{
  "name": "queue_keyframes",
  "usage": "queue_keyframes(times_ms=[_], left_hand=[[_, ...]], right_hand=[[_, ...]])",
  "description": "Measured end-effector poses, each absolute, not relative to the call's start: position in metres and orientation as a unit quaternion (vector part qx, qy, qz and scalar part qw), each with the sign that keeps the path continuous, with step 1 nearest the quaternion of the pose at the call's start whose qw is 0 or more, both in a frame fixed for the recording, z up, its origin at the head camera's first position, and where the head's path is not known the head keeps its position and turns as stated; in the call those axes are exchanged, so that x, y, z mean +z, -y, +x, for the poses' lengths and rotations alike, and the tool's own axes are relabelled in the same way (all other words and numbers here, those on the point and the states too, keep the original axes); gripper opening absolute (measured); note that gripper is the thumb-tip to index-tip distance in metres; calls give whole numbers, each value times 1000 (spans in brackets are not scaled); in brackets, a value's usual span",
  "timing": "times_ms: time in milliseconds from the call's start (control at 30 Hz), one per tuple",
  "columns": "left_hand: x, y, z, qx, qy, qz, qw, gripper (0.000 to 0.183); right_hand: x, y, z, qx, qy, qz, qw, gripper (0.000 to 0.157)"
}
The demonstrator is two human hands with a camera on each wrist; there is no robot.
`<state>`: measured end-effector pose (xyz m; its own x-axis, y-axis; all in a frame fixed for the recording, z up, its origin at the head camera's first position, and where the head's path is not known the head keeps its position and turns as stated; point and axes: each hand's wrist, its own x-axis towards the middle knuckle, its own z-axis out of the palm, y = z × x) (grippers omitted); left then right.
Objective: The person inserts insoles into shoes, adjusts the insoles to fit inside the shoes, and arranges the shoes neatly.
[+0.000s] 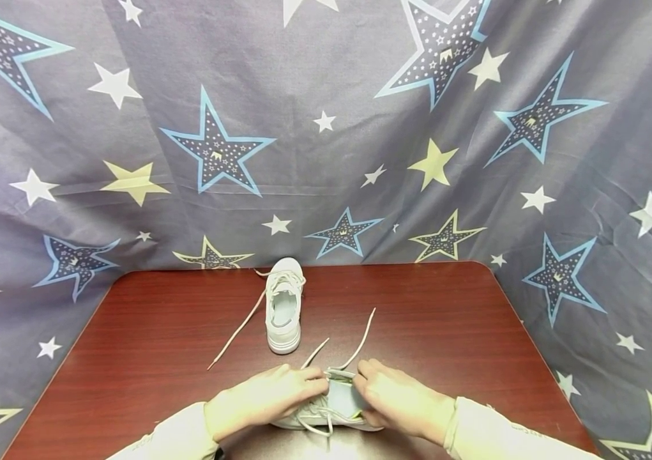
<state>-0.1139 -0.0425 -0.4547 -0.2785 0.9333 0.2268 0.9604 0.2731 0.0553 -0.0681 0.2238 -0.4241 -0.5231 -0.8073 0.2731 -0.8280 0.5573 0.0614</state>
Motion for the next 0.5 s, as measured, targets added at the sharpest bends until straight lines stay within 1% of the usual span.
queue_keyframes(times_ms=[367, 500], left_hand=[[-453, 42, -112, -101, 796, -593, 70, 14], [-455, 42, -112, -103, 795, -593, 73, 15]], right_hand=[[-429, -220, -68, 34, 873, 468, 130, 39], [-430, -220, -67, 31, 875, 468, 123, 41]])
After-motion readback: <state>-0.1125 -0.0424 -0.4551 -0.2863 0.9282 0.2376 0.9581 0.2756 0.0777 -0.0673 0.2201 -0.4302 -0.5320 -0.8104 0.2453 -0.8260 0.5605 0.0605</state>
